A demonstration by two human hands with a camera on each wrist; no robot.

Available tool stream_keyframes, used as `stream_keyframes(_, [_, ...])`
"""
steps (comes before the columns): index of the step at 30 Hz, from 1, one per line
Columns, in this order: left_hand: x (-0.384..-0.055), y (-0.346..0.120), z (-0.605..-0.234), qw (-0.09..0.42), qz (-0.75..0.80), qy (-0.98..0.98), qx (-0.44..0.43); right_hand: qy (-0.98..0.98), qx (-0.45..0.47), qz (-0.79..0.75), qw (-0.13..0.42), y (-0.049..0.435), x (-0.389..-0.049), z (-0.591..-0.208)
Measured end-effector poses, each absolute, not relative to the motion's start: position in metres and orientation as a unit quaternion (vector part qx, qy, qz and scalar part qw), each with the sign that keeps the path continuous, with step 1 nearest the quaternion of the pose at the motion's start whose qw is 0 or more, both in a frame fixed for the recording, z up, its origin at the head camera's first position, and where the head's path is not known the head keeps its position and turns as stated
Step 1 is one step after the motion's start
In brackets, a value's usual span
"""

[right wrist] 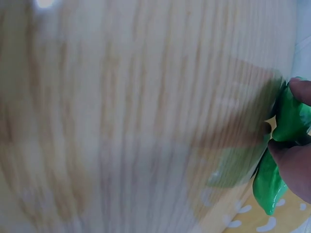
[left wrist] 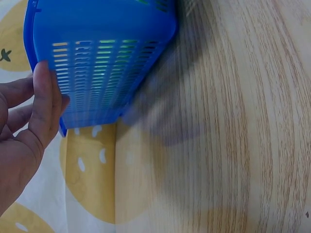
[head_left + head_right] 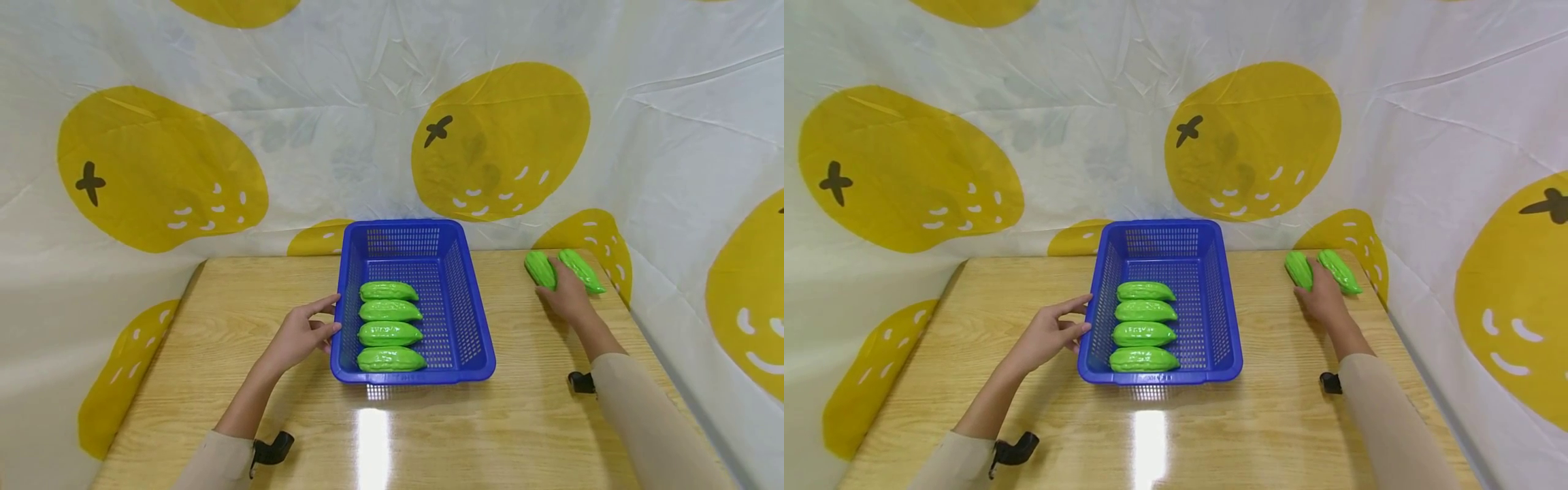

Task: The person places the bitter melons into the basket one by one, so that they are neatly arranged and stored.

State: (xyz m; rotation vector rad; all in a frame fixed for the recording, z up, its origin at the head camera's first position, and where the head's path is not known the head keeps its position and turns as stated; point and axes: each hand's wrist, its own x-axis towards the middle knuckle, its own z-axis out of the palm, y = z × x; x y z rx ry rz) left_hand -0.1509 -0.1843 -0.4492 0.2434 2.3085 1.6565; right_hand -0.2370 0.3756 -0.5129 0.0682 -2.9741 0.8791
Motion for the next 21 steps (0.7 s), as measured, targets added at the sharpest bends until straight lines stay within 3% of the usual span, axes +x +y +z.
stream_keyframes(21, [-0.151,-0.184,-0.451,0.146,0.579,0.798,0.084,-0.948,0.025,0.316,0.028,0.373,-0.230,-0.498])
